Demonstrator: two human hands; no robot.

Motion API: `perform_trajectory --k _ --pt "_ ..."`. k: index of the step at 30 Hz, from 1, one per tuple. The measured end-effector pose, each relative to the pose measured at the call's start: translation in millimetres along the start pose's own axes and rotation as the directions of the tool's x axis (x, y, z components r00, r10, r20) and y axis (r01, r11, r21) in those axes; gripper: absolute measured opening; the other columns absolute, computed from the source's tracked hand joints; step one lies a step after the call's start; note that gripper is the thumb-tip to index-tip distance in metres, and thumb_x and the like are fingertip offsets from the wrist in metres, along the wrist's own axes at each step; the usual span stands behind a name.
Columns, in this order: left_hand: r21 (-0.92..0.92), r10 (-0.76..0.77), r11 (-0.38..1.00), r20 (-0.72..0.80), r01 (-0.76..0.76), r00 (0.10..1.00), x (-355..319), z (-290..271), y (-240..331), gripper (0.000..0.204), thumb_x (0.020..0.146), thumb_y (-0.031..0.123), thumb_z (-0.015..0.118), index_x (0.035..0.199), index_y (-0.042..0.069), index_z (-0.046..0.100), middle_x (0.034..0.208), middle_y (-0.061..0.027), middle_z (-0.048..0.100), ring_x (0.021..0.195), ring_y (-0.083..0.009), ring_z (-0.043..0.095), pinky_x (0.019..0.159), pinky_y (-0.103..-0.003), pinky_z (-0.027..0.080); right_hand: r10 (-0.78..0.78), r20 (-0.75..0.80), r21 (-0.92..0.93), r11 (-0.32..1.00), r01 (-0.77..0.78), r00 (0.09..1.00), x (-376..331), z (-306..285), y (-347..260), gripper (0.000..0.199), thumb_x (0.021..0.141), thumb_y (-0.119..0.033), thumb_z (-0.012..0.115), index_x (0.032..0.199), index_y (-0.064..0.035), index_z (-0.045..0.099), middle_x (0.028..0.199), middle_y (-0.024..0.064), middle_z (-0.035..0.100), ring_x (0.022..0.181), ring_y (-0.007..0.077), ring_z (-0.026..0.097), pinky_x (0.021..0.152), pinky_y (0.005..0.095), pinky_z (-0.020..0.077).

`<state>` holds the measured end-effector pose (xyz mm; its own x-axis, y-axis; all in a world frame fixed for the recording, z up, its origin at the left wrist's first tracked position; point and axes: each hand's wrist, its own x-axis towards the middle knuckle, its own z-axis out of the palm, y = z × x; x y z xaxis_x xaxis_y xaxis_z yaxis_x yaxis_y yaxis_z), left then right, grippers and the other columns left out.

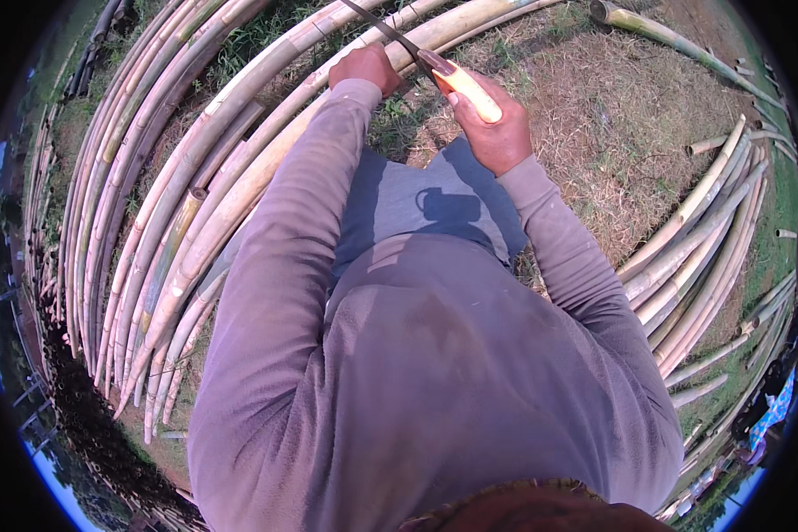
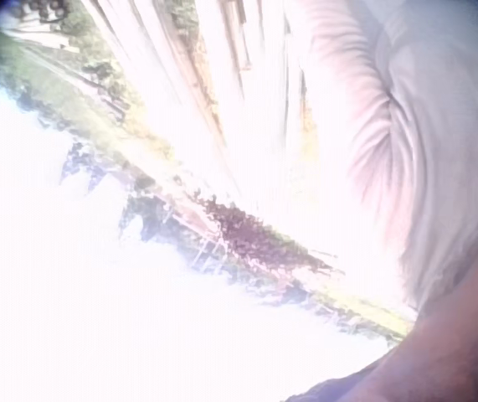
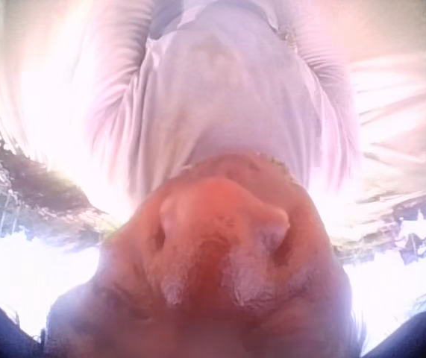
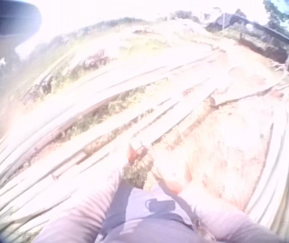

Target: The person measures bamboo poles with a tape measure and cuts them with a hand saw. They repeatedly measure, mark, and saw the poles, then stack the cut pieces on the ground.

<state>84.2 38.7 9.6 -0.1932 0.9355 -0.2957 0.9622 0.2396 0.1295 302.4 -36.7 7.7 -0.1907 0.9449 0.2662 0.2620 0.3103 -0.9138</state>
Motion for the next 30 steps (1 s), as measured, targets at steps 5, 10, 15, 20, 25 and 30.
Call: perform_trajectory --k 5,10,15,20,25,30 --pt "-0.412 0.084 0.891 -0.268 -0.192 0.96 46 4 -44 0.061 0.08 0.037 0.075 0.127 0.0 0.061 0.127 -0.0231 0.065 0.119 -0.0349 0.063 0.104 -0.043 0.049 0.104 0.002 0.118 0.988 -0.104 0.995 9 10 4 0.044 0.092 -0.022 0.076 0.128 -0.0011 0.065 0.1 0.0179 0.075 0.092 0.0274 0.076 0.079 0.0347 0.0589" --pt "-0.264 0.462 0.741 -0.467 -0.617 0.754 78 -62 35 0.062 0.079 0.042 0.075 0.123 -0.002 0.064 0.118 -0.0261 0.068 0.112 -0.0352 0.067 0.099 -0.042 0.051 -0.053 -0.078 0.066 0.996 0.058 0.996 -6 12 -5 0.044 0.09 -0.02 0.076 0.128 -0.0016 0.064 0.101 0.019 0.074 0.091 0.0318 0.076 0.079 0.0366 0.0593" --pt "0.132 0.509 0.844 0.113 -0.521 0.853 130 -33 115 0.061 0.079 0.042 0.075 0.121 -0.001 0.065 0.116 -0.0257 0.069 0.111 -0.0349 0.068 0.098 -0.042 0.052 0.042 0.001 -0.004 0.999 -0.042 0.999 -21 -16 -18 0.047 0.089 -0.019 0.076 0.131 -0.003 0.062 0.109 0.0198 0.073 0.095 0.035 0.075 0.079 0.0374 0.0597" --pt "0.205 0.452 0.854 0.16 -0.478 0.877 140 -19 107 0.061 0.078 0.043 0.076 0.12 -0.001 0.066 0.115 -0.0253 0.069 0.109 -0.0347 0.068 0.097 -0.042 0.052 0.082 0.142 0.042 0.995 -0.089 0.986 -126 -119 -40 0.052 0.09 -0.012 0.071 0.137 0.0052 0.057 0.13 0.0214 0.068 0.117 0.0317 0.07 0.097 0.0376 0.057" --pt "0.247 0.454 0.839 0.172 -0.484 0.874 144 -15 118 0.06 0.078 0.043 0.076 0.118 0.0 0.068 0.114 -0.0249 0.07 0.108 -0.0345 0.069 0.095 -0.042 0.053 0.028 0.045 -0.001 1.0 -0.028 0.999 -57 -53 -11 0.051 0.09 -0.02 0.074 0.135 -0.0004 0.059 0.116 0.0201 0.072 0.098 0.0353 0.074 0.081 0.0408 0.0592" --pt "0.259 0.477 0.823 0.169 -0.506 0.862 159 -20 113 0.059 0.077 0.044 0.077 0.117 0.0 0.069 0.113 -0.0245 0.071 0.107 -0.0343 0.07 0.094 -0.042 0.054 0.04 0.026 -0.019 0.999 -0.039 0.999 -7 -13 0 0.047 0.093 -0.024 0.072 0.134 -0.004 0.06 0.109 0.0205 0.073 0.093 0.0386 0.073 0.08 0.0418 0.0591"
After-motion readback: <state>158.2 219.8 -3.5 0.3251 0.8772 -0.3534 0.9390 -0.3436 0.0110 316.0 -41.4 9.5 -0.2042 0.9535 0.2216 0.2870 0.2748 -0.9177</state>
